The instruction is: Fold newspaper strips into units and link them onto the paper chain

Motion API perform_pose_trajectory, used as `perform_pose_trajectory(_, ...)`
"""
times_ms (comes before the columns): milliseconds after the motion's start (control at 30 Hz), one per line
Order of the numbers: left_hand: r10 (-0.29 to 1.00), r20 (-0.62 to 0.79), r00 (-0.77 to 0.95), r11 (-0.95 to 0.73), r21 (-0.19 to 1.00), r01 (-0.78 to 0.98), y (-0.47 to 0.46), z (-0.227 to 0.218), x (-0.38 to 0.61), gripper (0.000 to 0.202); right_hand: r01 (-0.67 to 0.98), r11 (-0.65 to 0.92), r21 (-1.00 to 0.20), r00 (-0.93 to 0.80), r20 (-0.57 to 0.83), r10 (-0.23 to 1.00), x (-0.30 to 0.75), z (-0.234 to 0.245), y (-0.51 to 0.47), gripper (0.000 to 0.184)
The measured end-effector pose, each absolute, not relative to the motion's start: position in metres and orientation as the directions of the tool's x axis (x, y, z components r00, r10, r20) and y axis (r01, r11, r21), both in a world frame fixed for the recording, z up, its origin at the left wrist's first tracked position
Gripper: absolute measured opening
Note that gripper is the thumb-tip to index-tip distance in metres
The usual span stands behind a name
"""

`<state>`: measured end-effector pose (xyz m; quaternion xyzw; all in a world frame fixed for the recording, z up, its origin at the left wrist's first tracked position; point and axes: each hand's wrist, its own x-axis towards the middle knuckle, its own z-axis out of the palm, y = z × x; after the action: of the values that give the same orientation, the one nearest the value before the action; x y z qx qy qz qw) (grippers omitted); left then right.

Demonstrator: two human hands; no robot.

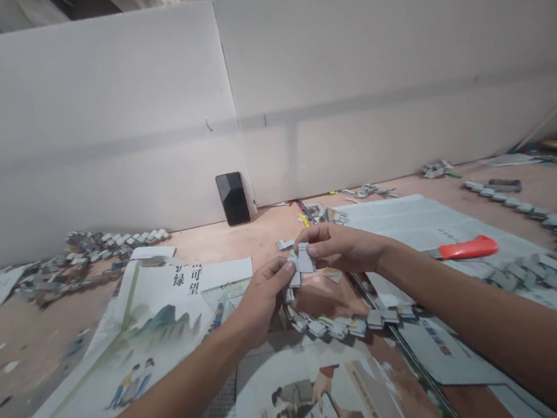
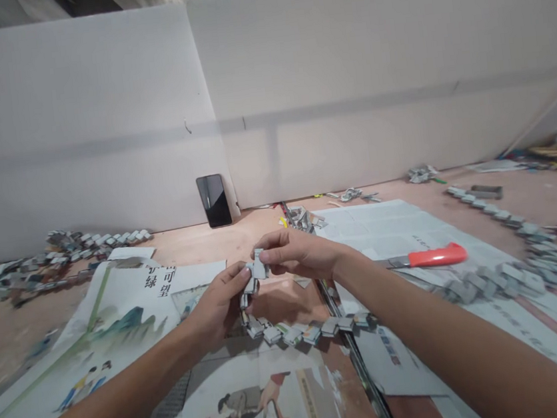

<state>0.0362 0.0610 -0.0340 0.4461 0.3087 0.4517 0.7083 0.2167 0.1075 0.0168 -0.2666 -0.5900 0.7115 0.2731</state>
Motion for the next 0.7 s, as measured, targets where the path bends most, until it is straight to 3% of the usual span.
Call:
perform_pose_trajectory(267,0.855,0.059,0.515,0.070,0.971,-0.227,0.061,-0.031,0.030,0.028,-0.048,-0.170,-0.984,-0.776,-0.071,0.627,0.221,0.015,0.109,0.025)
perform_pose_trajectory(433,0.869,0.015,0.494,0.124,0.961,-0.247,0.061,-0.035,0.028,0.029,-0.036,-0.146,-0.989,-0.774,-0.065,0.630,0.223,0.012,0.110,0.024)
perform_pose_trajectory(700,0.790,-0.083,0.607,0.148,0.987,-0.057,0.053,-0.031,0.020,0.035,0.150,-0.029,-0.988,-0.768,-0.135,0.626,0.223,0.018,0.104,0.031)
